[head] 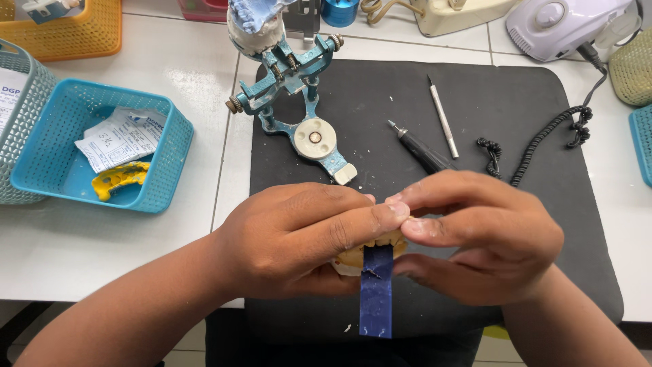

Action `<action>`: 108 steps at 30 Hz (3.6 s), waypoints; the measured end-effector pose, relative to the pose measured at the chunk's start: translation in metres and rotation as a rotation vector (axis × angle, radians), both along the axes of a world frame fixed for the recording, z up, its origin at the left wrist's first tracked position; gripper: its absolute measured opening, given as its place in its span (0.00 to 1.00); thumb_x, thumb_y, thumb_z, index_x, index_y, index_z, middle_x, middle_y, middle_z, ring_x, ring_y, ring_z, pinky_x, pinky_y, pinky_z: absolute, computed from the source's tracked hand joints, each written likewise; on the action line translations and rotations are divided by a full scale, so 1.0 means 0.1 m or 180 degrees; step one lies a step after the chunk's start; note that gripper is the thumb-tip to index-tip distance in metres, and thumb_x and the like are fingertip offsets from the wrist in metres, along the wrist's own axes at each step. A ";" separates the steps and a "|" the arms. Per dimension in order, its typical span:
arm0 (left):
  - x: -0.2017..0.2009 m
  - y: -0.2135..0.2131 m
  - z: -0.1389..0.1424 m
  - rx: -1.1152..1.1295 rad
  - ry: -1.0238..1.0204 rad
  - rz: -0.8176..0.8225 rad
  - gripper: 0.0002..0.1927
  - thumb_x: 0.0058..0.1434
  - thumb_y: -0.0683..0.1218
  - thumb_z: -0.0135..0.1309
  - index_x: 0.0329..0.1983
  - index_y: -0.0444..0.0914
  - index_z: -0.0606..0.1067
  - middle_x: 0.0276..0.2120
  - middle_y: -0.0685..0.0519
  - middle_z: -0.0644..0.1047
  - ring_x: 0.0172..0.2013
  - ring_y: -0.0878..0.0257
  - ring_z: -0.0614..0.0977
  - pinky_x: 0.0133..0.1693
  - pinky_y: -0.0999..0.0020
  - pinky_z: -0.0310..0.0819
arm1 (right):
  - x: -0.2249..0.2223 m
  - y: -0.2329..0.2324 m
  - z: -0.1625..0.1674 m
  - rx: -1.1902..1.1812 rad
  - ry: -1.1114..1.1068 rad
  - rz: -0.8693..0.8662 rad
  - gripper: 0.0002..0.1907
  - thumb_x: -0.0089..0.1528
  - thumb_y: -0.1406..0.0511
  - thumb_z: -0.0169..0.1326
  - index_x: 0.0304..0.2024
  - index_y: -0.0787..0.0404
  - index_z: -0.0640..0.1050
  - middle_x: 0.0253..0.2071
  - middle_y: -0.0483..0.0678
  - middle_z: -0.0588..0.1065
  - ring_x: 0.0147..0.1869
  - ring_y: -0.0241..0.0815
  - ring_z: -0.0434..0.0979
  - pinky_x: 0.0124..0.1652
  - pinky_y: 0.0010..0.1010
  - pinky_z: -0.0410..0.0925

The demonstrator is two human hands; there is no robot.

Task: The person aligns two halves of a dental prosthesis using blue and red tape, then uses a rotary tool to grind and smooth the inner surfaces. The person repeatedly checks the fit by pressing the halves together and adjusting the alignment.

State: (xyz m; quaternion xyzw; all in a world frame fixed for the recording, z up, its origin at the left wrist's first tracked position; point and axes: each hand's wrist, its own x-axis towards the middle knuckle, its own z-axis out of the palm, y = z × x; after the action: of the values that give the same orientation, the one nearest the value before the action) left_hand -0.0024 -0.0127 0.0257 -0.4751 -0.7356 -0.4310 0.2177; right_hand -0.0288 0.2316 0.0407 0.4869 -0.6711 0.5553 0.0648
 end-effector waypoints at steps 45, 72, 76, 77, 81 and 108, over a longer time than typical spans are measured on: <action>-0.20 -0.03 -0.37 0.0521 -0.2254 -0.0284 0.22 0.67 0.48 0.64 0.61 0.40 0.73 0.64 0.48 0.77 0.56 0.63 0.87 0.57 0.73 0.84 | -0.20 0.34 -0.41 -0.0042 -0.2843 0.0062 0.15 0.58 0.75 0.65 0.48 0.72 0.82 0.45 0.58 0.80 0.45 0.39 0.83 0.41 0.27 0.77; -0.15 0.03 -0.20 0.0492 -0.2038 -0.0306 0.25 0.60 0.40 0.66 0.59 0.40 0.72 0.62 0.43 0.77 0.56 0.57 0.87 0.56 0.67 0.87 | -0.13 0.32 -0.37 -0.0252 -0.2627 0.0195 0.12 0.57 0.77 0.64 0.44 0.75 0.81 0.46 0.61 0.80 0.47 0.42 0.84 0.46 0.32 0.80; -0.17 0.02 -0.13 0.0224 -0.1776 -0.0222 0.25 0.55 0.38 0.68 0.55 0.41 0.72 0.58 0.43 0.78 0.51 0.58 0.87 0.51 0.69 0.85 | -0.09 0.33 -0.30 -0.0141 -0.2577 0.0158 0.12 0.56 0.78 0.64 0.42 0.75 0.82 0.45 0.61 0.80 0.46 0.41 0.84 0.45 0.30 0.79; -0.17 0.01 -0.12 0.0160 -0.1692 -0.0202 0.25 0.54 0.38 0.68 0.54 0.41 0.72 0.58 0.43 0.77 0.51 0.58 0.87 0.50 0.69 0.84 | -0.09 0.32 -0.29 -0.0105 -0.2537 0.0125 0.12 0.55 0.78 0.65 0.42 0.75 0.82 0.44 0.60 0.79 0.45 0.40 0.84 0.44 0.29 0.79; -0.17 0.01 -0.11 0.0289 -0.1623 -0.0214 0.25 0.57 0.37 0.67 0.57 0.41 0.72 0.61 0.42 0.75 0.55 0.57 0.86 0.53 0.68 0.85 | -0.09 0.31 -0.28 -0.0214 -0.2579 0.0220 0.12 0.56 0.77 0.64 0.42 0.75 0.81 0.44 0.60 0.79 0.46 0.40 0.84 0.45 0.30 0.79; -0.15 0.08 -0.09 0.0328 -0.0835 0.0017 0.23 0.59 0.36 0.67 0.55 0.35 0.72 0.51 0.42 0.79 0.50 0.54 0.87 0.51 0.66 0.86 | -0.02 0.25 -0.24 -0.0098 -0.2014 0.0011 0.12 0.57 0.75 0.65 0.43 0.73 0.81 0.41 0.56 0.80 0.44 0.37 0.82 0.42 0.25 0.77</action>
State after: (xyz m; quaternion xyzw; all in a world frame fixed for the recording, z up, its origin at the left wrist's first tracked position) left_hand -0.0171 -0.0046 0.0167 -0.4009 -0.7359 -0.5260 0.1449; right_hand -0.0305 0.2562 0.0170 0.2901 -0.6486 0.6894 -0.1408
